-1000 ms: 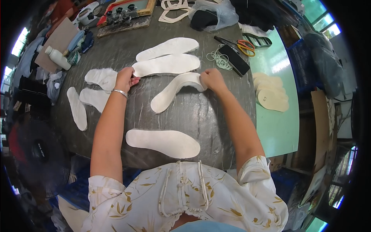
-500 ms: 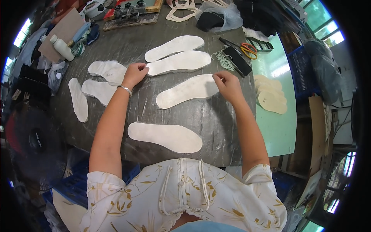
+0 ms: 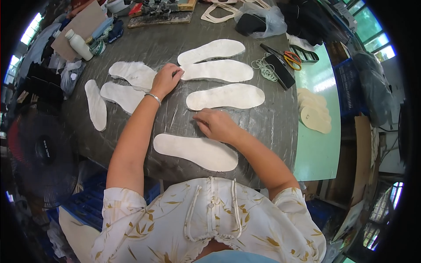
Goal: Attaching a soft fabric lining to shoe insoles by hand.
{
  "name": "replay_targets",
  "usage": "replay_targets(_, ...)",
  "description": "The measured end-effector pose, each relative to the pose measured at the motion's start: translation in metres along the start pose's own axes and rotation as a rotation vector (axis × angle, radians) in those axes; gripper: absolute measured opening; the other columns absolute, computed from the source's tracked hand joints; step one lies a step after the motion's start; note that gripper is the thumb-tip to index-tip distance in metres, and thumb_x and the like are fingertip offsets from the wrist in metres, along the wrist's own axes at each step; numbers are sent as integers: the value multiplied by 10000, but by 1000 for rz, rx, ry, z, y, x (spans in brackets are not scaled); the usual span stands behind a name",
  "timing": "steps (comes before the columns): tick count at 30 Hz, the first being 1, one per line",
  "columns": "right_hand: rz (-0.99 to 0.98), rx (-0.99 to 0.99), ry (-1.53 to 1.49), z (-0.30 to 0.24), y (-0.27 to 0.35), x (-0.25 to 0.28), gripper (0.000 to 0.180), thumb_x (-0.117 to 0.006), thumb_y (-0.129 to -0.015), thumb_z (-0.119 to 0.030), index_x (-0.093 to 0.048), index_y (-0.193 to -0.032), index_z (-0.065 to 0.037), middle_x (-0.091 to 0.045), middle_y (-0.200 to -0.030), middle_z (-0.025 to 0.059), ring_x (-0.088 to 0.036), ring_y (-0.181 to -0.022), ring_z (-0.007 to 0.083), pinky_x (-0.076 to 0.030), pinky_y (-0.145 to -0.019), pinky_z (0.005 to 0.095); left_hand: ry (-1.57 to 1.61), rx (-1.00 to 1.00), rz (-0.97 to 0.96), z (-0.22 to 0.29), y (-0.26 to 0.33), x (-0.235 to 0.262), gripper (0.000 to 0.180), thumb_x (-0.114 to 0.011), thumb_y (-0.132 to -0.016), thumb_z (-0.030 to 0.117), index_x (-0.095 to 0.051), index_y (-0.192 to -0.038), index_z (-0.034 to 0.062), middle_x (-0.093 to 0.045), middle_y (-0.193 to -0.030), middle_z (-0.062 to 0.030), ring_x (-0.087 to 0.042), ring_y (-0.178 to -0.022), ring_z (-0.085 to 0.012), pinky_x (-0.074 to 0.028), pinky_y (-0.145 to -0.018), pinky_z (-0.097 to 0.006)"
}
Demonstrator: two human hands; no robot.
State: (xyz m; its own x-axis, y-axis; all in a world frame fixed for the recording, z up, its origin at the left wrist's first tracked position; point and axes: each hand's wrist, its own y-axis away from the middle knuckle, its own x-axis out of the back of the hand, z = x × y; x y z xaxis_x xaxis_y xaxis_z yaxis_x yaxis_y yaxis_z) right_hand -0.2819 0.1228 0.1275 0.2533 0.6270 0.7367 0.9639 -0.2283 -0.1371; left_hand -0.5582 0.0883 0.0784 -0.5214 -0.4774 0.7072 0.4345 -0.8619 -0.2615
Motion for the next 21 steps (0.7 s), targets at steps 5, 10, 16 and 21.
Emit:
replay_targets(5,172,-333,148,12,25,18,178,-627,-852,-130,-694,-1006,-68,-673,-960,123,-657,-881,338,-532,-746,427,-61,68,-29,7,3,6,232,-593,-916,191,-689,-1100,87,-681,-1111,-155,-636,-996,-370,-513,-829,-430)
replay_targets(10,141,-45,97,19,12,5,163,-625,-841,-113,-692,-970,-38,-657,-1033,137,-655,-909,337,-531,-794,415,-161,-110,78,3,-3,-6,178,-611,-907,184,-714,-929,41,-673,-1134,-98,-641,-975,-341,-514,-831,-426)
replay_targets(16,185,-86,-132,-3,-9,1,152,-610,-859,-119,-689,-960,-38,-668,-919,138,-658,-806,346,-532,-730,414,-65,9,102,12,-15,-14,197,-617,-887,159,-625,-1064,74,-709,-898,-173,-675,-849,-381,-525,-754,-473)
replay_targets(21,66,-327,76,-17,48,12,185,-621,-863,-195,-699,-971,-66,-678,-921,128,-667,-845,339,-540,-747,418,-175,15,230,16,1,-3,350,-531,-950,231,-561,-1222,13,-692,-1018,-201,-650,-952,-425,-504,-852,-499)
